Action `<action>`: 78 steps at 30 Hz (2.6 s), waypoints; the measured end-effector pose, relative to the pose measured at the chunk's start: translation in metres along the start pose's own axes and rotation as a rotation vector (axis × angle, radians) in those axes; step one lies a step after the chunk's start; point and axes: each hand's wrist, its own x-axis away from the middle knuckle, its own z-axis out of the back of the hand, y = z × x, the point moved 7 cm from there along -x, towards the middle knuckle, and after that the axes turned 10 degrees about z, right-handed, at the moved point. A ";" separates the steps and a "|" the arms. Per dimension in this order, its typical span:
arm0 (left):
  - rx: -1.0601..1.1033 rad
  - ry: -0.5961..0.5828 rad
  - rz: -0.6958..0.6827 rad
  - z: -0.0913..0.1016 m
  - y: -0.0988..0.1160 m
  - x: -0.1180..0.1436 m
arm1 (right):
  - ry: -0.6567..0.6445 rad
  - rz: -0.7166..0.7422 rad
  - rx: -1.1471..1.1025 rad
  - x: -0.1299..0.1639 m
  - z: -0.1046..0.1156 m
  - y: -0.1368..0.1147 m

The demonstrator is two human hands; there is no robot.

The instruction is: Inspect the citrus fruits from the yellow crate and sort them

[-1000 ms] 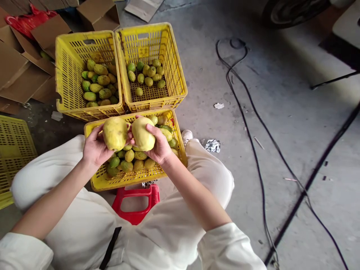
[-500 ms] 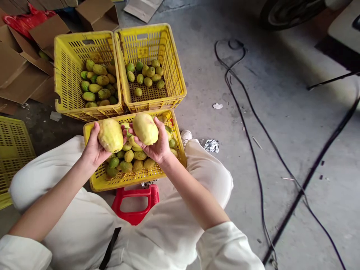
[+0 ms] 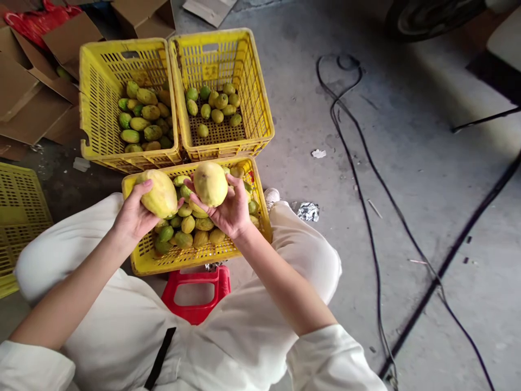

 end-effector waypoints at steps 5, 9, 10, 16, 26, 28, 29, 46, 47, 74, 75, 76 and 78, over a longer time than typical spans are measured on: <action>0.007 -0.067 0.101 -0.003 -0.005 -0.003 | 0.014 0.012 0.063 0.000 -0.001 -0.002; 0.029 -0.024 0.061 -0.002 0.002 0.001 | -0.002 0.025 0.062 -0.001 -0.006 -0.003; 0.038 -0.028 0.053 -0.004 0.003 0.002 | -0.004 0.030 0.062 -0.001 -0.007 -0.004; 0.041 0.012 -0.079 -0.005 0.012 0.003 | 0.031 0.062 0.092 -0.002 -0.011 -0.009; 0.057 -0.027 0.052 -0.005 0.002 -0.004 | 0.033 0.034 0.090 -0.007 0.000 -0.002; 0.059 -0.054 0.049 -0.006 0.002 -0.005 | 0.041 0.041 0.119 -0.008 0.001 -0.002; 0.059 -0.067 0.047 -0.007 0.002 -0.006 | 0.054 0.044 0.133 -0.008 0.003 -0.002; 0.117 -0.215 -0.016 -0.023 0.009 0.005 | -0.006 0.038 0.052 -0.010 -0.002 0.003; 0.122 -0.219 -0.011 -0.023 0.009 0.005 | -0.014 0.034 0.056 -0.009 -0.002 0.004; -0.039 -0.280 -0.134 -0.023 0.016 0.011 | -0.076 -0.022 -0.001 -0.008 -0.008 0.001; -0.017 -0.289 -0.140 -0.023 0.017 0.012 | -0.077 -0.013 0.002 -0.008 -0.009 0.001; 0.002 -0.287 -0.139 -0.022 0.018 0.012 | -0.071 -0.003 0.007 -0.008 -0.010 0.000; 0.024 -0.253 -0.145 -0.019 0.019 0.012 | -0.029 0.011 0.016 -0.008 -0.010 -0.001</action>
